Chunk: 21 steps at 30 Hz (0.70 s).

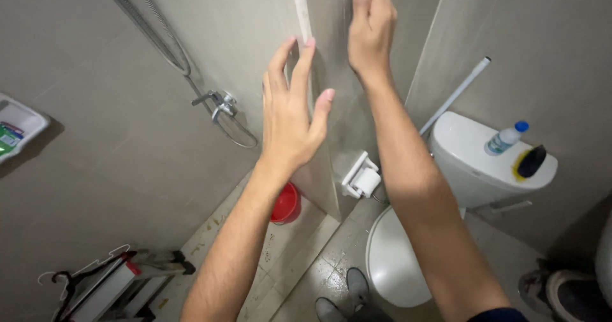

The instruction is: The person scrubs the tiled walls and shower fixtures in a bathroom using a green sponge. They repeatedly rinse the sponge in a red bowl placed in the sink and continue scrubbing the wall, shower hose, and faucet area.

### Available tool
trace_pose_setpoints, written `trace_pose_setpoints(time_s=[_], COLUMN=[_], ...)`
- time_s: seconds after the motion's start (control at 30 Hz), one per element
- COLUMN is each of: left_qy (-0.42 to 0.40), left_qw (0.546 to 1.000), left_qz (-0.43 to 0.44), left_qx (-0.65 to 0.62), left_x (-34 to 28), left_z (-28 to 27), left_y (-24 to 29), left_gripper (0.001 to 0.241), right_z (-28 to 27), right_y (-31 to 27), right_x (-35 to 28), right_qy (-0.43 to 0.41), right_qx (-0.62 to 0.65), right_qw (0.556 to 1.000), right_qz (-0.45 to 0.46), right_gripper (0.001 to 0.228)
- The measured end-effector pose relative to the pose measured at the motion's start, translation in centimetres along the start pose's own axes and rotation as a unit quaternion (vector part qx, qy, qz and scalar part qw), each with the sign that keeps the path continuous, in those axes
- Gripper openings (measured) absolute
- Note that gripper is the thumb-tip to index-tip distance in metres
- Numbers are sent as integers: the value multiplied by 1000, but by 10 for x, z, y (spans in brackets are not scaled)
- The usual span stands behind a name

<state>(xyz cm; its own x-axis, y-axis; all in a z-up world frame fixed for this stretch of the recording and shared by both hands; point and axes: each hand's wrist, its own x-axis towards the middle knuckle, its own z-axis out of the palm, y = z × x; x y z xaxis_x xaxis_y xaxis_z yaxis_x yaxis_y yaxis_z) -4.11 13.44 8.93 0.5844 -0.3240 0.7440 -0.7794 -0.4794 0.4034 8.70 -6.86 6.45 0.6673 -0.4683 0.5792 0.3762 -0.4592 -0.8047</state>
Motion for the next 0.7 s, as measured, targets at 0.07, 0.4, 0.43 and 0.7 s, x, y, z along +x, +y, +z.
trace_pose_setpoints(time_s=[0.07,0.4,0.43,0.7], left_qy=[21,80,80,225], left_qw=[999,980,980,973], left_qz=[16,53,43,42], left_qx=[31,174,179,4], left_x=[4,9,8,13], left_z=[11,75,77,92], left_y=[4,-1,-5,-45], left_gripper=[72,70,70,58], right_z=[-1,18,20,15], right_y=[24,203,205,80], right_x=[-13,-228,-240,-194], right_qy=[11,-16,-26,-22], right_qx=[-5,189,188,174], right_qw=[998,942,941,976], right_qz=[-56,278,281,-128], right_gripper=[45,67,67,53])
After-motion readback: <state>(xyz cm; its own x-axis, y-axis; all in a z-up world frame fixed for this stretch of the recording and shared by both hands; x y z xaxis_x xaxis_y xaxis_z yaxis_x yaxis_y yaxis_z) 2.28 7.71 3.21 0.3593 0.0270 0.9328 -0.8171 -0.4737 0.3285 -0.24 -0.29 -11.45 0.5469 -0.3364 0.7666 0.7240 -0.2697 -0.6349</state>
